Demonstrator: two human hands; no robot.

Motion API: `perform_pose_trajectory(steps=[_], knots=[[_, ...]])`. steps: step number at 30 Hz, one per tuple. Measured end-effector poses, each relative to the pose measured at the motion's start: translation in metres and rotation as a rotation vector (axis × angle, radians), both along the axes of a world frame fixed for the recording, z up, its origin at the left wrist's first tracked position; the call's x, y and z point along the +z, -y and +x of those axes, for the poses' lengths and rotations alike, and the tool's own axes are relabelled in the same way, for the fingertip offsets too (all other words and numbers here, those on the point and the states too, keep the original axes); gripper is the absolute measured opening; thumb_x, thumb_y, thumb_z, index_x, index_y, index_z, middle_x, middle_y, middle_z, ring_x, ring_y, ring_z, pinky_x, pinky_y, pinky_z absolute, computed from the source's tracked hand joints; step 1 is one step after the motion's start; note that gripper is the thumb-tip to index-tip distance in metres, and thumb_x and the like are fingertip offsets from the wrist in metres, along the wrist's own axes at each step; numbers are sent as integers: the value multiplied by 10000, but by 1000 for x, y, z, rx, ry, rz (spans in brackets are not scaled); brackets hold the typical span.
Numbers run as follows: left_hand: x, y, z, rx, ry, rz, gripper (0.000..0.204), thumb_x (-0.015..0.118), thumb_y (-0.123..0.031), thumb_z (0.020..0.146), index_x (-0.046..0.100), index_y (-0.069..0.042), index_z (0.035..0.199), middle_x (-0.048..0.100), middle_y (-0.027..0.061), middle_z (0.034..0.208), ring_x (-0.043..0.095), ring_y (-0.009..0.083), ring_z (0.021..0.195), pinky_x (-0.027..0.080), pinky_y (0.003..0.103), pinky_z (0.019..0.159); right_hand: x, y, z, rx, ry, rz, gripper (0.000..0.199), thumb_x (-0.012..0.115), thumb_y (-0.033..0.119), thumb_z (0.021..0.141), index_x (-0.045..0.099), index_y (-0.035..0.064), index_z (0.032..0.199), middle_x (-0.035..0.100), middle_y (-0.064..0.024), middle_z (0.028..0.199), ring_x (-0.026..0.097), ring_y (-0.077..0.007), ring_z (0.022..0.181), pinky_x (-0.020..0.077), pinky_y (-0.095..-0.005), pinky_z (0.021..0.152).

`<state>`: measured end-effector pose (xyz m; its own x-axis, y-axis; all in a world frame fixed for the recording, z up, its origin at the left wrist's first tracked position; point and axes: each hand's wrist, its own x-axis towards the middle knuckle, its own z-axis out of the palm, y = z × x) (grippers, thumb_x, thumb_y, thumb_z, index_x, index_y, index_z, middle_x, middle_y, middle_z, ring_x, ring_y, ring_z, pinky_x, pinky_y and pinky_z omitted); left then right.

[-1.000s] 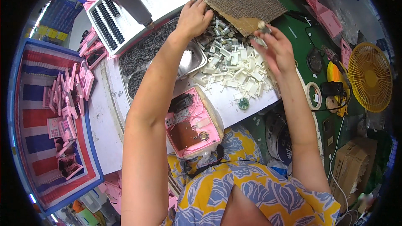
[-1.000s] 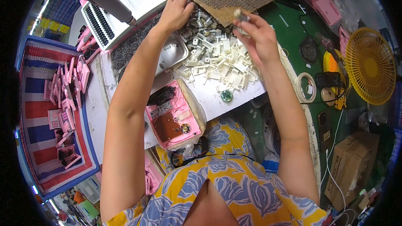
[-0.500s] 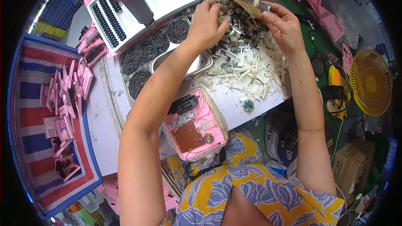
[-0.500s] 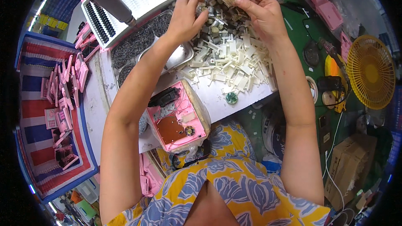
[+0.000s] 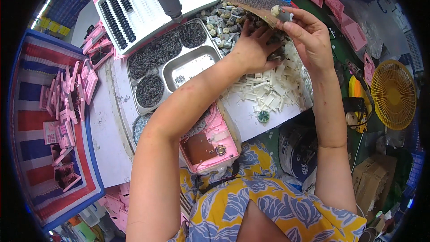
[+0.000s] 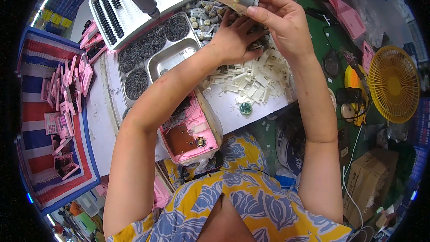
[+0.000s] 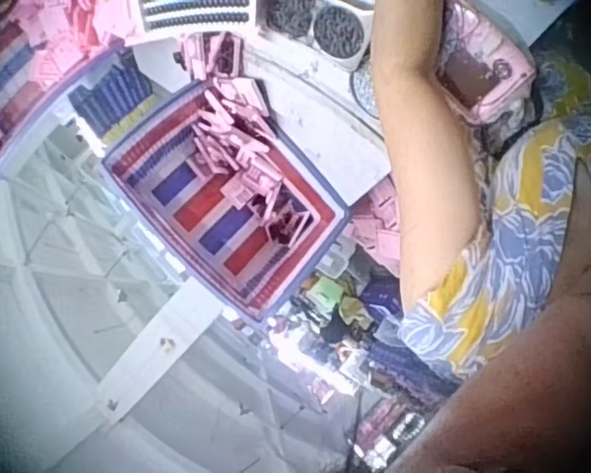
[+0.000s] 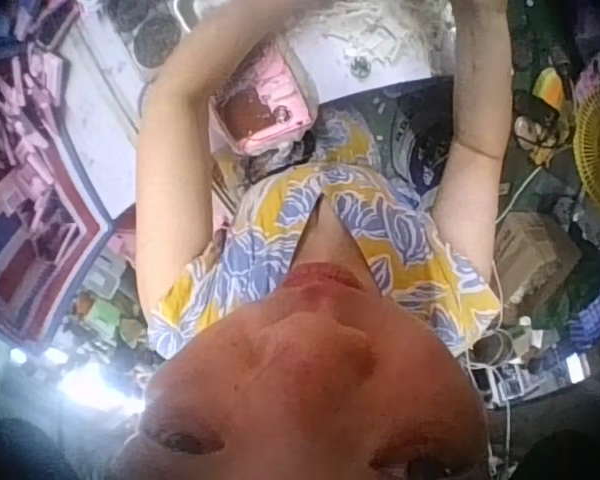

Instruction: Assembling and soldering components into a pink electronic toy device.

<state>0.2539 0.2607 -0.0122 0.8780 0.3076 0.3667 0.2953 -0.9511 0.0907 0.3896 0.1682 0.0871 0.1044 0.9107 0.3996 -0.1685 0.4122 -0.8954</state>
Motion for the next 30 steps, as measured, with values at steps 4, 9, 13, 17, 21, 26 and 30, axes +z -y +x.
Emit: perform_pose_trajectory(steps=[4, 9, 13, 17, 21, 26, 30], knots=[[9, 8, -33, 7, 56, -13, 663, 631, -557, 871, 574, -152, 1393, 416, 177, 1533, 333, 373, 1458, 163, 643, 1193, -13, 10, -24, -48, 70, -55, 330, 727, 6, 885, 672, -37, 1208, 729, -93, 1091, 683, -143, 969, 541, -285, 888], [33, 15, -93, -9, 234, -381, 339, 624, -209, 885, 674, -6, 1153, 696, 179, 1056, 652, 331, 1005, 489, 484, 899, -57, 13, -52, -44, 133, -170, 312, 759, 29, 853, 704, -30, 1155, 707, -52, 1038, 645, -104, 922, 540, -255, 813], [31, 10, -124, 397, 428, -1291, 261, 525, -123, 939, 668, 13, 1110, 718, 112, 927, 691, 222, 832, 544, 359, 676, -58, -4, -69, 69, 158, -281, 352, 750, 68, 876, 676, -36, 1203, 719, -94, 1094, 681, -145, 972, 545, -282, 869], [32, -8, -124, 510, 615, -1712, 253, 461, -164, 994, 629, -23, 1121, 669, 58, 947, 670, 165, 848, 524, 283, 643, -66, -17, -80, 142, 26, -292, 346, 741, 55, 878, 672, -31, 1206, 723, -93, 1092, 679, -146, 991, 534, -283, 892], [36, -17, -121, 505, 614, -1701, 253, 415, -127, 982, 619, -13, 1077, 655, 72, 985, 657, 155, 818, 575, 285, 661, -53, 1, -84, 142, 34, -262, 351, 732, 50, 885, 665, -28, 1220, 715, -91, 1106, 677, -150, 1002, 529, -287, 910], [28, -18, -120, 462, 622, -1689, 283, 462, -91, 955, 596, 33, 1171, 647, 87, 927, 661, 170, 802, 607, 326, 697, -50, 64, -60, -20, 62, -275, 336, 692, 23, 906, 646, -53, 1230, 708, -119, 1083, 688, -131, 924, 550, -257, 833], [34, -37, -113, 538, 193, -1368, 407, 491, -87, 930, 573, 38, 1309, 655, 56, 914, 668, 171, 815, 582, 353, 683, -57, 114, -27, -95, -62, -395, 319, 673, 16, 917, 626, -48, 1226, 707, -120, 1027, 687, -144, 854, 581, -271, 769]])
